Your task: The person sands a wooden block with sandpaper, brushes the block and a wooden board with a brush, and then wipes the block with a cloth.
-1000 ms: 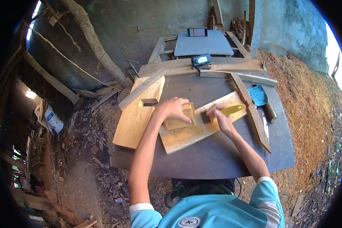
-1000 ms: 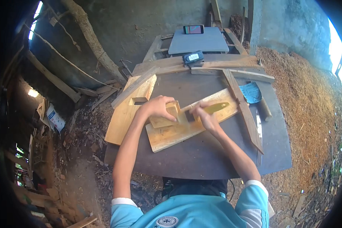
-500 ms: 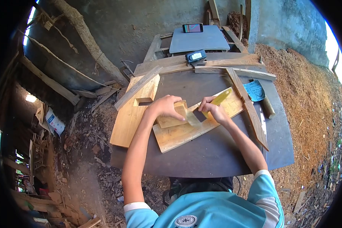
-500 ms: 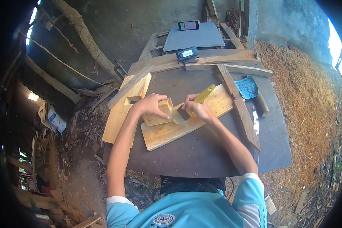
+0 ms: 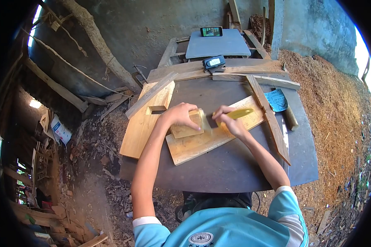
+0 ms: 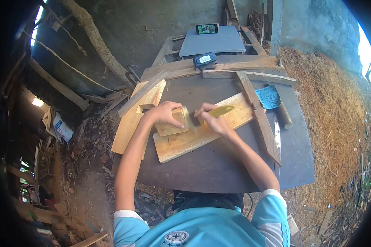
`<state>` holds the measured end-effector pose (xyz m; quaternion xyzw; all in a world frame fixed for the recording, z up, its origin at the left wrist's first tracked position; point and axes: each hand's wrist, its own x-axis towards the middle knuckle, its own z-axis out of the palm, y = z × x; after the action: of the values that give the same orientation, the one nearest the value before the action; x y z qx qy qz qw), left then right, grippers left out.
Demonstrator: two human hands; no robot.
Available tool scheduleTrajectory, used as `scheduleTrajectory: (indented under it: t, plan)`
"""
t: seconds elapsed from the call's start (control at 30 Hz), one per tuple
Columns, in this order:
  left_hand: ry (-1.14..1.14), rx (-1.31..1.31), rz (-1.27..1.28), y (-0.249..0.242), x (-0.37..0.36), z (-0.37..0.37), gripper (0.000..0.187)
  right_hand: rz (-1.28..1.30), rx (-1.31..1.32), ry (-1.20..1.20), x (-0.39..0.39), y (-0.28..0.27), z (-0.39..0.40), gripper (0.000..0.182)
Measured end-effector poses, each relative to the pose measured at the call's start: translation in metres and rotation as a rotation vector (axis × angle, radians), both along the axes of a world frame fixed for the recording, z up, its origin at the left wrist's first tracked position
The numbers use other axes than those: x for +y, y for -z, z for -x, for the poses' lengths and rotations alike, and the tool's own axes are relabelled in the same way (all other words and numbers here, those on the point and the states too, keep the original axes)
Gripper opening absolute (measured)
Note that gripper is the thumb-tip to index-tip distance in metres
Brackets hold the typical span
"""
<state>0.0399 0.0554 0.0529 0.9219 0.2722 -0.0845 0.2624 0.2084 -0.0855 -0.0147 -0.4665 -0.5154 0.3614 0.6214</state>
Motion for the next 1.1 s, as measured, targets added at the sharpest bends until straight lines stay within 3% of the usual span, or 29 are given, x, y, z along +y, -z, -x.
scheduleTrajectory:
  t: [0.13, 0.2, 0.3, 0.4, 0.43, 0.53, 0.67, 0.7, 0.8, 0.9, 0.93, 1.0, 1.03, 1.07, 1.1]
  plan:
    - [-0.009, -0.019, -0.01, -0.003, -0.005, 0.0, 0.056, 0.215, -0.091, -0.227, 0.003, 0.002, -0.014, 0.011]
    - [-0.002, -0.013, -0.04, 0.0, -0.004, 0.0, 0.055, 0.158, -0.081, -0.178, 0.0, -0.006, -0.014, 0.013]
    - [-0.01, -0.005, -0.091, 0.003, -0.005, 0.002, 0.068, 0.0, -0.036, -0.129, 0.003, -0.012, -0.025, 0.016]
    - [-0.064, 0.014, -0.206, 0.0, -0.015, 0.005, 0.077, 0.262, -0.054, 0.039, -0.008, -0.045, -0.034, 0.02]
    - [-0.089, 0.033, -0.251, -0.002, -0.02, 0.006, 0.079, 0.124, -0.274, 0.171, 0.0, -0.033, -0.041, 0.024]
    - [-0.106, -0.038, -0.314, -0.005, -0.031, 0.007, 0.069, 0.205, -0.852, 0.367, 0.002, -0.031, -0.039, 0.031]
    - [-0.076, -0.04, -0.273, -0.003, -0.035, 0.004, 0.063, 0.218, -1.246, 0.162, 0.048, 0.006, -0.033, 0.033]
    - [-0.07, -0.039, -0.278, -0.004, -0.038, 0.006, 0.062, 0.231, -1.251, 0.071, 0.051, 0.001, -0.026, 0.037]
    - [-0.061, -0.034, -0.329, -0.001, -0.043, 0.009, 0.064, -0.033, -1.25, 0.155, 0.061, 0.022, -0.02, 0.04]
    - [-0.071, -0.049, -0.356, 0.006, -0.043, 0.011, 0.067, 0.04, -1.137, 0.185, 0.034, 0.003, -0.038, 0.04]
    - [-0.06, -0.049, -0.365, 0.006, -0.043, 0.013, 0.065, 0.019, -1.17, 0.311, 0.026, 0.004, -0.055, 0.034]
    - [-0.031, -0.051, -0.377, 0.004, -0.043, 0.013, 0.061, 0.1, -1.177, 0.586, 0.005, 0.008, -0.102, 0.03]
    - [-0.019, -0.037, -0.369, 0.003, -0.044, 0.014, 0.064, 0.391, -1.177, 0.776, -0.004, 0.009, -0.119, 0.027]
    - [-0.006, -0.026, -0.362, 0.0, -0.045, 0.014, 0.067, 0.635, -1.157, 0.818, -0.019, 0.007, -0.135, 0.026]
    - [0.006, -0.017, -0.355, -0.001, -0.045, 0.014, 0.071, 0.819, -1.165, 0.71, -0.032, 0.001, -0.15, 0.031]
